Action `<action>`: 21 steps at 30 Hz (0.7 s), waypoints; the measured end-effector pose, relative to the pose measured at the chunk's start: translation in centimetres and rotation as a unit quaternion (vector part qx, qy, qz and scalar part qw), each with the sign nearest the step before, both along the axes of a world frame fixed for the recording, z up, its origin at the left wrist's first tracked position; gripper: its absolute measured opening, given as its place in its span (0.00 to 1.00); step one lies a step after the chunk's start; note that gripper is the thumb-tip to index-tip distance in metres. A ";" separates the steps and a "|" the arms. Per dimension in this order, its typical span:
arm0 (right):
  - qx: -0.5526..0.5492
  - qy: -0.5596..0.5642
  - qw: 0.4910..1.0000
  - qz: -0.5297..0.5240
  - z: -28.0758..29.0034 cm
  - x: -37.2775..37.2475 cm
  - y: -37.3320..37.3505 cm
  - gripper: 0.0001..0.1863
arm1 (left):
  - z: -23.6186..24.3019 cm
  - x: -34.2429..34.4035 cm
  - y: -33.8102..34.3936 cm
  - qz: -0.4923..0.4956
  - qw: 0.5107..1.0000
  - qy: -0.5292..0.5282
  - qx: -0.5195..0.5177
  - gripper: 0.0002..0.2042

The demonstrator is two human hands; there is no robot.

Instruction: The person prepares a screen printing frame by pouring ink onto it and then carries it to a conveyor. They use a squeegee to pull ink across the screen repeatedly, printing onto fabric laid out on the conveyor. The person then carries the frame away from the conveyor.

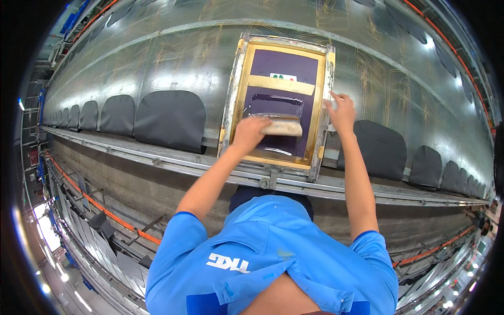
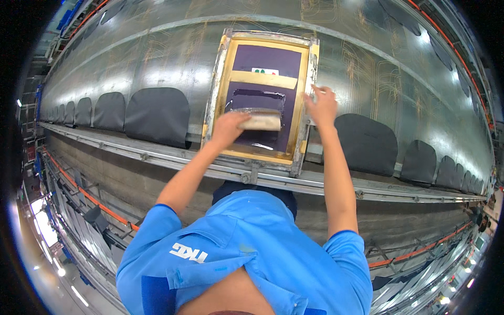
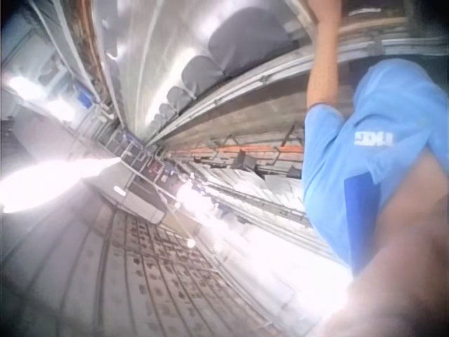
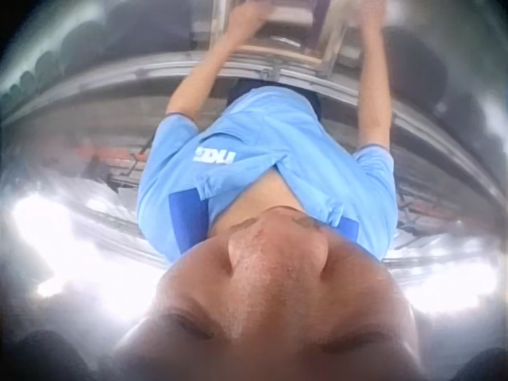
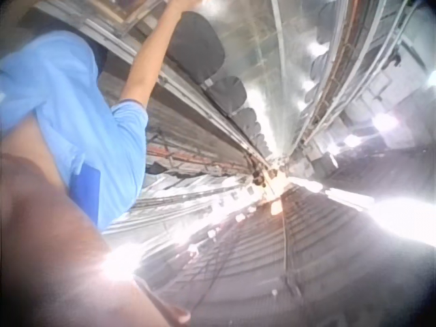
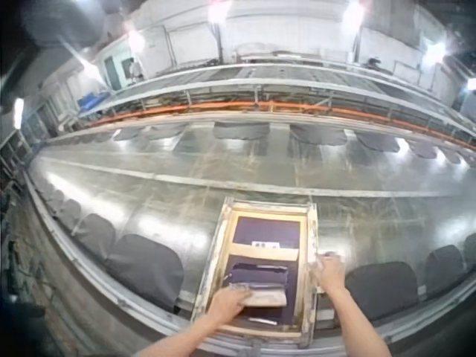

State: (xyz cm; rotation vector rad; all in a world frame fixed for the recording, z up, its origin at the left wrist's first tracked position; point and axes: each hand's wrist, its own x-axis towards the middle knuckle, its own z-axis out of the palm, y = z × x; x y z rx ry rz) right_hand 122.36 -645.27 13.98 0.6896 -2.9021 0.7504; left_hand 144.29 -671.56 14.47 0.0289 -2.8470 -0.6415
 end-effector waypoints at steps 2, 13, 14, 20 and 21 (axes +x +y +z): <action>-0.063 -0.031 0.988 0.138 5.0 1.5 -2.4 0.36 | 1.8 -5.2 -1.7 -0.004 0.996 -0.083 0.041 0.19; -0.009 0.023 0.985 0.171 -0.9 9.9 -4.9 0.30 | 0.6 -4.5 -0.8 -0.022 0.998 -0.022 -0.047 0.18; -0.004 0.018 0.984 0.176 -1.2 11.2 -4.7 0.29 | 0.3 -2.9 -0.6 -0.019 0.997 -0.049 -0.053 0.19; -0.043 -0.048 0.981 0.184 1.0 6.3 -5.9 0.25 | 1.4 -6.7 -2.9 -0.003 0.999 -0.020 0.044 0.16; -0.060 -0.035 0.980 0.186 0.9 4.4 -6.9 0.24 | 1.6 -8.4 -3.9 0.003 0.999 -0.017 0.043 0.16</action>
